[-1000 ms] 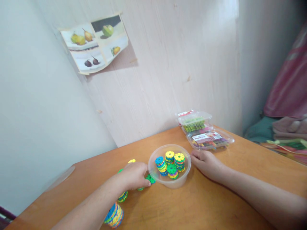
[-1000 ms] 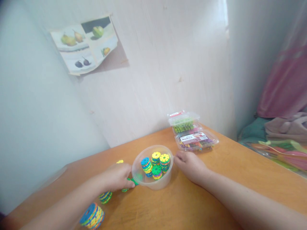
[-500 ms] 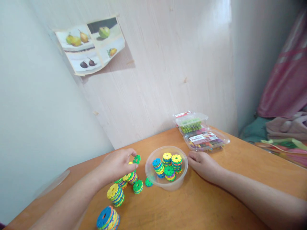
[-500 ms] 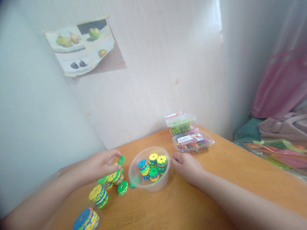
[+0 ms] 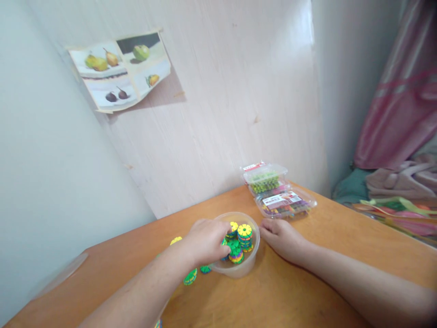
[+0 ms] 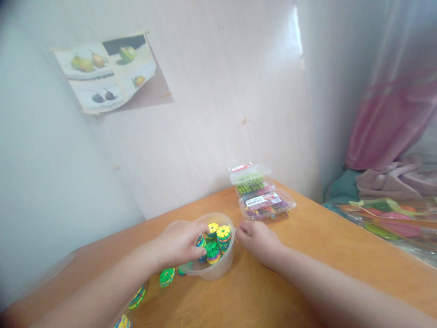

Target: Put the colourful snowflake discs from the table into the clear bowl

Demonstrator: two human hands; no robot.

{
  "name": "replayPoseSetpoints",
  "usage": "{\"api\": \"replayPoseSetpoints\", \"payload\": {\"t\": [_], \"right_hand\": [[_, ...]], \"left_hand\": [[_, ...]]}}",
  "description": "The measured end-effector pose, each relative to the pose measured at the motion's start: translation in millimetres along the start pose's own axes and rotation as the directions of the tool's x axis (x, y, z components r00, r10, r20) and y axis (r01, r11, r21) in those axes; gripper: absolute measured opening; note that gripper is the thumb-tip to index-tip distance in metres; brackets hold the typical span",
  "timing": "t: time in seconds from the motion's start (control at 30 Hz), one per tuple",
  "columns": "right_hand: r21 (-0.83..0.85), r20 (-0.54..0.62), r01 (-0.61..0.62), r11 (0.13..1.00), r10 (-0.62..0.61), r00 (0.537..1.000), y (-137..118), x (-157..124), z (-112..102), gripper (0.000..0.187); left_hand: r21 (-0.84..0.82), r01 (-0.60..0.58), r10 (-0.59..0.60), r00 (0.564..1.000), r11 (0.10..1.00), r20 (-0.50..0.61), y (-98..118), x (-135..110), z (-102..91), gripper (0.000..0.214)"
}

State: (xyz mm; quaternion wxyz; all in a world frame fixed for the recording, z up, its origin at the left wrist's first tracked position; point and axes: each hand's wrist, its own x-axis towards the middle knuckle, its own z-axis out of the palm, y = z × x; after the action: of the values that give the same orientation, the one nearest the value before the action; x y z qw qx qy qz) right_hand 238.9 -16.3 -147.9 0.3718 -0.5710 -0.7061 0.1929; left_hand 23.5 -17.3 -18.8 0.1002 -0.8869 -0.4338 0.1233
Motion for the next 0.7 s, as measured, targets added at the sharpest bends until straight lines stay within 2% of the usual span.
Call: {"api": "replayPoseSetpoints", "payload": {"t": [0.13,0.23,0.33,0.5,0.7], "right_hand": [[0.005,-0.004,0.009,1.0,-0.009,1.0,1,0,1,0.032],[0.011,-0.006,0.001,1.0,-0.001,1.0,2,0,1,0.032],[0.011,0.0,-0.008,1.0,0.008,1.0,2,0,0,0.032],[0.003,0.012,-0.005,1.0,0.005,1.0,0,-2,-2,0.033],[0.004,0.017,0.004,1.0,-0.004,1.0,3,-1,0,0.032]], "left_hand": [[-0.046,0.034,-0.036,0.998,0.998,-0.051,-9,-8,-4.6,0.033],[-0.088,0.126,-0.133,0.989,0.988,-0.069,-21,-24,-10.6,0.024],[-0.093,0.205,-0.21,0.977,0.974,-0.041,-35,-42,-11.3,0.018],[-0.054,0.235,-0.229,0.968,0.971,0.101,-45,-58,8.4,0.017],[-0.093,0.197,-0.177,0.967,0.976,0.185,-42,-47,33.7,0.025]]}}
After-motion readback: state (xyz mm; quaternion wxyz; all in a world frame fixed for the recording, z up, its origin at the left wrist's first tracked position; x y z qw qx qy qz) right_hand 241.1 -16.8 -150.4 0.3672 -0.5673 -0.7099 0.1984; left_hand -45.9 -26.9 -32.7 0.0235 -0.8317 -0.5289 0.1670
